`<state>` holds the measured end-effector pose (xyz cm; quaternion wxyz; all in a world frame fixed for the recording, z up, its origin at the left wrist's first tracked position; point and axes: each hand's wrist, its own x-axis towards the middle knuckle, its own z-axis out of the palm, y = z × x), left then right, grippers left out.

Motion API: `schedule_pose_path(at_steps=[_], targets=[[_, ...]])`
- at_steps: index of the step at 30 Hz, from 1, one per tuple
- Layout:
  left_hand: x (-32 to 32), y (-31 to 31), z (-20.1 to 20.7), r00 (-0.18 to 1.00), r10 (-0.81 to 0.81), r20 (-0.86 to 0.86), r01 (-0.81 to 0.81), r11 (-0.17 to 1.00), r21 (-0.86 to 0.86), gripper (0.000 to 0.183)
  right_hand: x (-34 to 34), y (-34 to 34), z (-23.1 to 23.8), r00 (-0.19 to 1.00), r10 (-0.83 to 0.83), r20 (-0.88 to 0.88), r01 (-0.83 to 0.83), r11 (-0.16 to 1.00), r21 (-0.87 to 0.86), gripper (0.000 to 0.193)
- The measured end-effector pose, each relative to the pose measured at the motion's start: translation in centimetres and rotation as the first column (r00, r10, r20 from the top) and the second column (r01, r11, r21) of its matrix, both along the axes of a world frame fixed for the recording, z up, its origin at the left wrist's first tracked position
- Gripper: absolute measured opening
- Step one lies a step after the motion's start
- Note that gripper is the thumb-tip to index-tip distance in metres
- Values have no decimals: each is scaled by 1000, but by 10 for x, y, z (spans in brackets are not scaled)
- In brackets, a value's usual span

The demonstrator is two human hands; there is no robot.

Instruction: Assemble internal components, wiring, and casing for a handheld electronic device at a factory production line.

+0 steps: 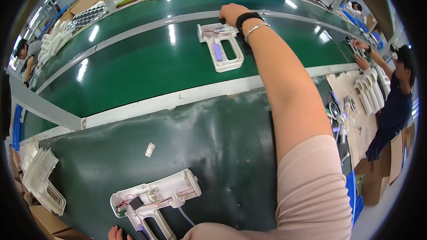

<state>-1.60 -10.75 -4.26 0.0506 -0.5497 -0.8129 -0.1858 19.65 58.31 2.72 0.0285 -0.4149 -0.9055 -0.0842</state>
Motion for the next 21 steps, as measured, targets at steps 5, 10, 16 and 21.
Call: schedule_pose_path(at_steps=[5, 10, 16, 21], targets=[[0, 7, 1, 1000, 23, 20, -23, 999, -22, 26, -11, 11, -17, 999, -40, 31, 41, 999, -31, 27], [-8, -8, 4, 996, 86, -25, -87, 996, -14, 29, -37, 16, -38, 990, 73, 120, -82, 994, 73, 17], [-14, 15, -12, 998, -31, 50, 25, 992, 122, 29, 174, 62, -33, 973, 162, -164, -125, 968, 217, 52], [-2, -19, -3, 993, 108, -37, -103, 988, 119, 26, 129, -116, 1, 866, 379, -326, -440, 887, -137, 46]])
